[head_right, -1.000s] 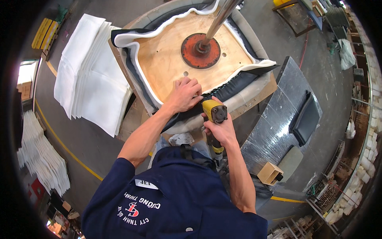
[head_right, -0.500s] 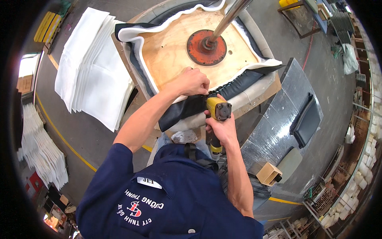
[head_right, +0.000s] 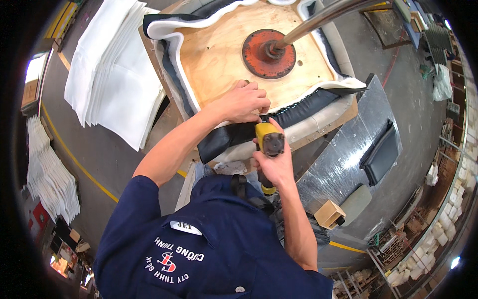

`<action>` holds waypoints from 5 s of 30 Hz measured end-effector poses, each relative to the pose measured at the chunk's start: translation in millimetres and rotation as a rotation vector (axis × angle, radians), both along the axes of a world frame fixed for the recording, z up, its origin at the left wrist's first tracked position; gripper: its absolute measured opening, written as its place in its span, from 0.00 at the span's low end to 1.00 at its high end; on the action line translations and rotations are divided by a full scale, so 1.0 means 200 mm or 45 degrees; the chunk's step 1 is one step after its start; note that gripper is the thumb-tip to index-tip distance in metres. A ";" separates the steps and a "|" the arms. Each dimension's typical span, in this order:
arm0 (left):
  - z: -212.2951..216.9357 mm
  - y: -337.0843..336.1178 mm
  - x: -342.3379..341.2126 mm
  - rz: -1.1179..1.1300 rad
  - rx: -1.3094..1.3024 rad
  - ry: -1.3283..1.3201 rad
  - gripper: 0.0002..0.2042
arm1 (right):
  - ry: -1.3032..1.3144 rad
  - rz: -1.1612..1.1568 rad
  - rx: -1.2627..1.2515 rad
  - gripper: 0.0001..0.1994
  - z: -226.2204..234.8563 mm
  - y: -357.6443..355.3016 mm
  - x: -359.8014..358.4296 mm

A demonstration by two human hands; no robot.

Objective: The person uses a staple gun to attach black fabric to a cushion base, then trims excess fabric with a knife. They flip the cushion, place a white sheet on the base, and continue stapling the fabric around the edges. The person handles multiple cushion components and tools throughout the process.

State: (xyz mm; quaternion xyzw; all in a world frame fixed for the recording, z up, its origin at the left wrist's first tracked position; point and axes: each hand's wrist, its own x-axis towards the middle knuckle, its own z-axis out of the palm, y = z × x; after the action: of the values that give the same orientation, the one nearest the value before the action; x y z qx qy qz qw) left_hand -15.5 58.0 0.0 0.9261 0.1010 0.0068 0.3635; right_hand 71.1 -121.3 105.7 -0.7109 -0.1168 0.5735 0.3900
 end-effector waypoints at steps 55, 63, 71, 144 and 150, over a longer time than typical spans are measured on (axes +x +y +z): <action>-0.07 -0.51 0.12 0.654 0.617 0.120 0.11 | -1.010 -1.363 -1.357 0.33 -2.27 -3.32 0.73; -0.07 -0.50 0.12 0.663 0.603 0.079 0.11 | -0.946 -0.977 -1.272 0.46 -2.23 -2.62 1.49; -0.02 -0.52 0.03 0.744 0.612 0.054 0.12 | -0.798 -1.187 -1.464 0.50 -2.32 -2.61 1.43; -0.06 -0.47 -0.02 0.766 0.464 -0.197 0.12 | -0.666 -1.633 -0.351 0.30 -1.75 -2.31 0.64; -0.11 -0.51 -0.02 0.741 0.595 -0.102 0.12 | -0.954 -1.522 -1.124 0.37 -2.17 -2.50 1.05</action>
State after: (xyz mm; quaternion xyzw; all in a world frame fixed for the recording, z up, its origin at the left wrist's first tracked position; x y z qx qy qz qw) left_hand -19.4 -43.6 -22.9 0.9155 0.3415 0.1691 0.1289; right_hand 280.7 -620.5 -327.8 -0.8845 0.3939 -0.0116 0.2497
